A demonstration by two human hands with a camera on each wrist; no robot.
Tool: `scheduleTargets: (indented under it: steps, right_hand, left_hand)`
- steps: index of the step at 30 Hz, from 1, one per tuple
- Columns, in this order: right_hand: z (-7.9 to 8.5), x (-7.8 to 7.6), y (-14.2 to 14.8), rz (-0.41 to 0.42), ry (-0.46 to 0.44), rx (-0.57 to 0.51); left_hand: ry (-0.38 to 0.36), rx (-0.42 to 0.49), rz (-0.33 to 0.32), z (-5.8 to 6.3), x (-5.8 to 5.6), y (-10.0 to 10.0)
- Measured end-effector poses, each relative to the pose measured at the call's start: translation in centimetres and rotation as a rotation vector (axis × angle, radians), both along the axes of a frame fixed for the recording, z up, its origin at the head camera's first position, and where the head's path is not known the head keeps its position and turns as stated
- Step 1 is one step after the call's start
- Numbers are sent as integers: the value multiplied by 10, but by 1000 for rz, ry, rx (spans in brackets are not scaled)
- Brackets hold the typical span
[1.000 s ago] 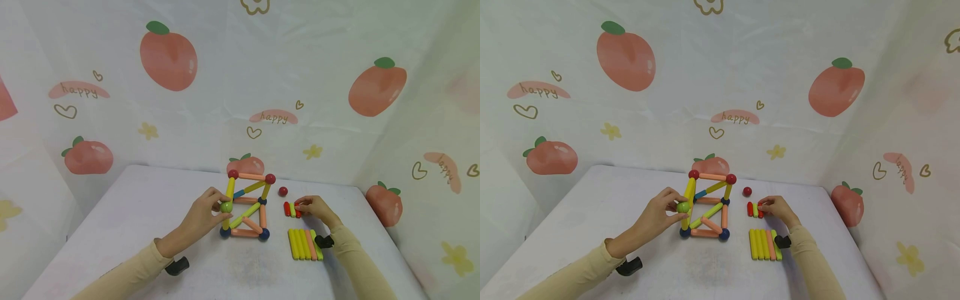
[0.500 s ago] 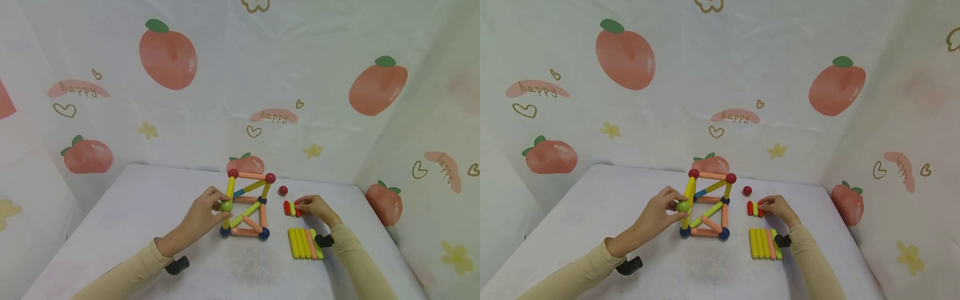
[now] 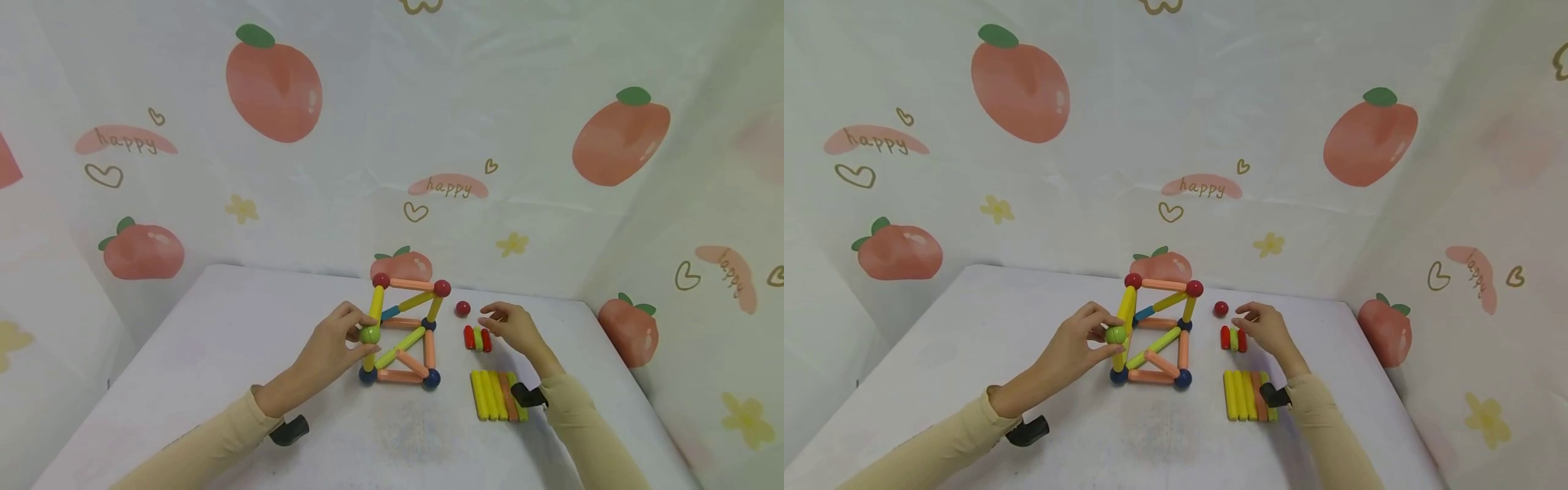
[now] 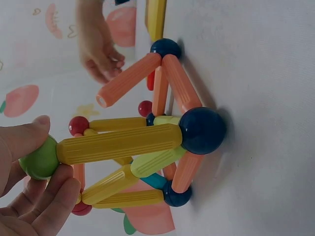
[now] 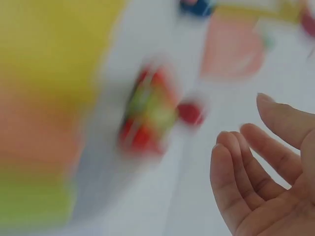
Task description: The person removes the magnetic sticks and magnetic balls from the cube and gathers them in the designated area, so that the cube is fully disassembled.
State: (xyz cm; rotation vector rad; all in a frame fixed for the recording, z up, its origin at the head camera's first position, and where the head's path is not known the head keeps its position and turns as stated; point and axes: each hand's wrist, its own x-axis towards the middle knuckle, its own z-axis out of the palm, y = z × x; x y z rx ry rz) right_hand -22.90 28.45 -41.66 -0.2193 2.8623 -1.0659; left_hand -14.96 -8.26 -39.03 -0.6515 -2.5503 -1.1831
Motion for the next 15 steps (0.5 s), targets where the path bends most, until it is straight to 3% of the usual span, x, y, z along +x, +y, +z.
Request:
scheduleTargets:
  steps: [4,8,11,15]
  right_hand:
    - [8,24,-42,167,2,-73]
    - [0,43,-77,339,-26,-104]
    - [-9,53,-94,395,-1,-67]
    - [-18,60,-106,428,115,-13]
  left_hand:
    - [0,-2,1,2,1,0]
    - [1,1,-1,2,2,0]
    - [8,-2,-2,2,1,0]
    - [18,-8,-3,2,1,0]
